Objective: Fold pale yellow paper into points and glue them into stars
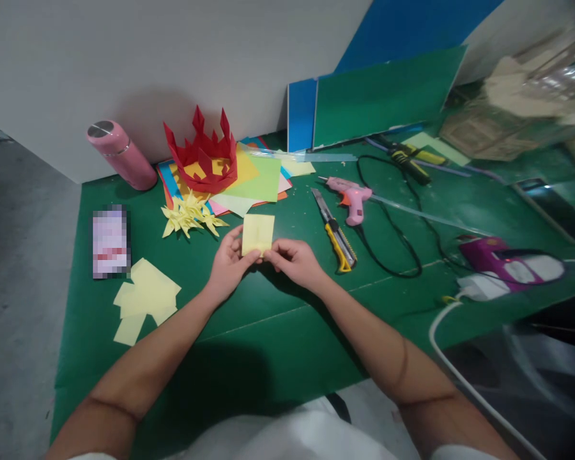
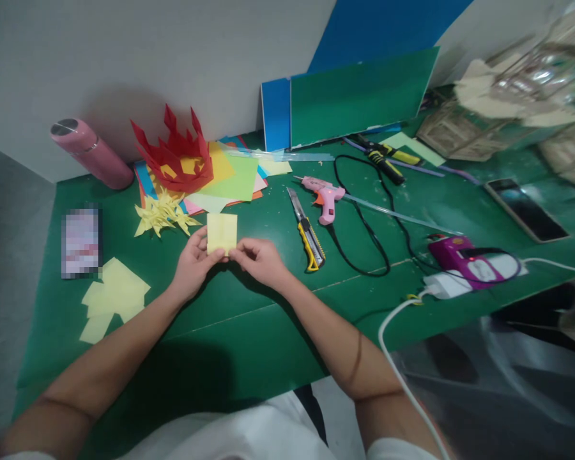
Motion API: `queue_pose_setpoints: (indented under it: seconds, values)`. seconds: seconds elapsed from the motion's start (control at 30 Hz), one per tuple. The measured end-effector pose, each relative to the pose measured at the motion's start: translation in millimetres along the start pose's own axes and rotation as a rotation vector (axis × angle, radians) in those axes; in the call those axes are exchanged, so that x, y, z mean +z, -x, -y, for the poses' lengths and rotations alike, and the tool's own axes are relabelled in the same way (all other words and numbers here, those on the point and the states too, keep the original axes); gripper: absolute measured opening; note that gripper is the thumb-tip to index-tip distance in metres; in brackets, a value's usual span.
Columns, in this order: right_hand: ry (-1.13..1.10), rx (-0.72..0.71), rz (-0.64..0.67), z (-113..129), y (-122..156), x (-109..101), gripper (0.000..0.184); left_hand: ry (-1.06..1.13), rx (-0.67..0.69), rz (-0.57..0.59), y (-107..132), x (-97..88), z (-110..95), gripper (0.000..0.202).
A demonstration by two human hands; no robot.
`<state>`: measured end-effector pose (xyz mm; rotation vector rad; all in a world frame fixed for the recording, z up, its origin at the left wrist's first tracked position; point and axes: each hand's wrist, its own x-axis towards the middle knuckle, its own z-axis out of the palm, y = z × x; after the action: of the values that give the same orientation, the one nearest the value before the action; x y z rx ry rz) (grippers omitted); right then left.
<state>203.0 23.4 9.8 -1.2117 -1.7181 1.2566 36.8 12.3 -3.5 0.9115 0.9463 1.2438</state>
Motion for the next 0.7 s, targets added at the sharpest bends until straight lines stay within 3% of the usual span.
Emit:
queue_pose_setpoints:
  seconds: [0.27, 0.37, 0.5, 0.63, 0.7]
  values:
    - [-0.151, 0.046, 0.224, -0.5, 1.1, -0.7, 0.037, -0.014, 0.043, -0.125, 0.2, 2.2, -6.9, 0.049]
    - [-0.270, 0.004, 0.110, -4.9, -1.9, -0.8, 0.039, -0.074, 0.090, -0.138, 0.0, 1.0, -4.5, 0.048]
    - [-0.404, -0.039, -0.105, -8.1, -5.5, -2.5, 0.049, -0.337, 0.114, -0.026, 2.7, -1.8, 1.9, 0.030]
    - [-0.384, -0.065, -0.099, -7.3, -6.1, -4.6, 0.052, -0.623, 0.266, -0.008, 4.0, -4.3, 2.4, 0.008]
    - [-0.351, -0.084, -0.058, -8.1, -5.6, -4.3, 0.051, -0.693, 0.342, -0.030, 3.5, -5.0, 1.5, 0.008]
